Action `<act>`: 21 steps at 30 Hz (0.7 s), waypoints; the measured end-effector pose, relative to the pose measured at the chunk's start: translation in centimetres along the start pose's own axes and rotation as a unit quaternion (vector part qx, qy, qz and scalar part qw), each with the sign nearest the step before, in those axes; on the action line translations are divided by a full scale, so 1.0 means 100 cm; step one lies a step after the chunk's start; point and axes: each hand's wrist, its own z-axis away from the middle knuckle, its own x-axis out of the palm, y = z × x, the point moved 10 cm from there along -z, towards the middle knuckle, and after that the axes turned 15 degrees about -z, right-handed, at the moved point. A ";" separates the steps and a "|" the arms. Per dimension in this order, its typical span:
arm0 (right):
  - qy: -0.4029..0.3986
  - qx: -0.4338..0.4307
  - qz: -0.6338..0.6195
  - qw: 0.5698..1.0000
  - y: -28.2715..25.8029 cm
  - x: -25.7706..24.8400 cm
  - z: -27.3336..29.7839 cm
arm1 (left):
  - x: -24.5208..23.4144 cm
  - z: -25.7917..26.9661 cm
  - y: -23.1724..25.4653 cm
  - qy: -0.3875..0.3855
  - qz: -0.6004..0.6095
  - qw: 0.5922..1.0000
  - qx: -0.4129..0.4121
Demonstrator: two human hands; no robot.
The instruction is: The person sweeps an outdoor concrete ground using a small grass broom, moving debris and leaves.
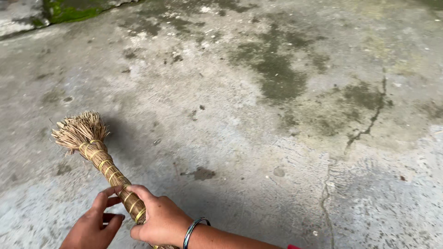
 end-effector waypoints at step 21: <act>-0.366 0.231 -0.236 0.870 0.098 0.369 0.074 | 0.087 0.397 -0.337 -0.127 -0.066 0.904 -0.402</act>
